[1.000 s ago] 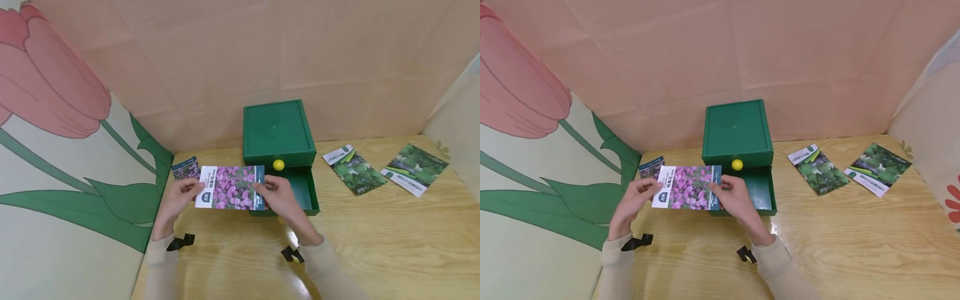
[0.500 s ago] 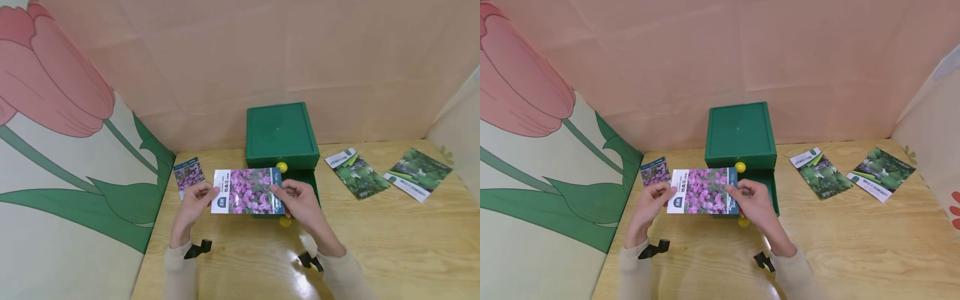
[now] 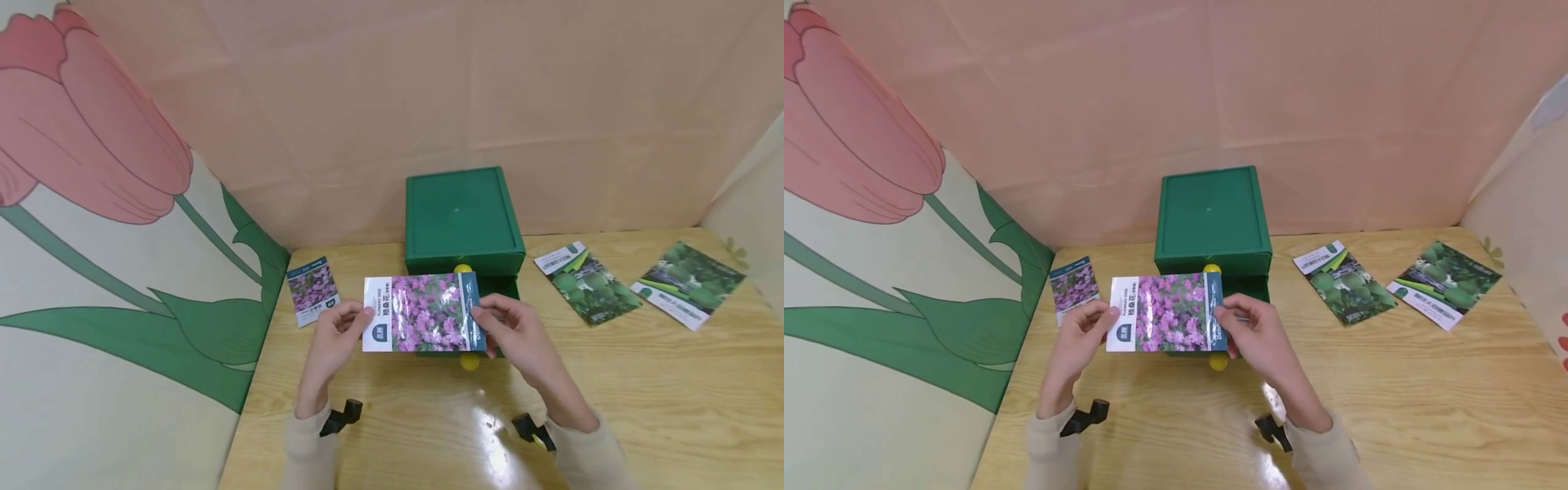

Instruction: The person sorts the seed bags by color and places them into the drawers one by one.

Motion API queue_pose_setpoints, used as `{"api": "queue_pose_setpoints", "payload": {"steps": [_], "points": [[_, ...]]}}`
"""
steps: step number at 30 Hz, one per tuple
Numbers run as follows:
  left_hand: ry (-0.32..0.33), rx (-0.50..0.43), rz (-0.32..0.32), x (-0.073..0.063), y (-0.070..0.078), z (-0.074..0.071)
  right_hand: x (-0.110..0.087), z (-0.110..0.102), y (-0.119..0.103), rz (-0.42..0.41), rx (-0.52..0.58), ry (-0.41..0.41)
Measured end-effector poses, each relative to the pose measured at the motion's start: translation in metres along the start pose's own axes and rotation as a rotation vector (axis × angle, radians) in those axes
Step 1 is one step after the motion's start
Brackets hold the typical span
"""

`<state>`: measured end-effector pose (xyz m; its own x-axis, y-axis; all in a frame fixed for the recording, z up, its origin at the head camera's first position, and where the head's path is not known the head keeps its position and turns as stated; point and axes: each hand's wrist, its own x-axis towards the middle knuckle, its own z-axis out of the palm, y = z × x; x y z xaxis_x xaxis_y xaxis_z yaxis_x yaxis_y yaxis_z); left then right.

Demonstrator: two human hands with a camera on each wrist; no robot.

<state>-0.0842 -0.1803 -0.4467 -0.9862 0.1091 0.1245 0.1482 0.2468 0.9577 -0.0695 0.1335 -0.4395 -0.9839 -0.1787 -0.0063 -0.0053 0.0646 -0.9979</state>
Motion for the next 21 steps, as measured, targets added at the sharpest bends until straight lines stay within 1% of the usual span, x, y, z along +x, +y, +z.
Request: {"api": "queue_pose_setpoints", "payload": {"steps": [4,8,15,21], "points": [[-0.024,-0.020,-0.026,-0.002,0.003,0.005,-0.004,-0.006,-0.001,0.014,-0.024,0.041],[-0.053,-0.018,-0.005,-0.003,0.005,0.010,-0.008,-0.013,-0.001,0.016,-0.057,0.074],[-0.058,-0.024,0.033,-0.001,0.002,0.018,-0.011,-0.023,0.003,0.005,-0.072,0.114],[-0.062,-0.019,0.025,-0.001,0.002,0.029,-0.015,-0.033,0.008,-0.020,-0.084,0.143]]}}
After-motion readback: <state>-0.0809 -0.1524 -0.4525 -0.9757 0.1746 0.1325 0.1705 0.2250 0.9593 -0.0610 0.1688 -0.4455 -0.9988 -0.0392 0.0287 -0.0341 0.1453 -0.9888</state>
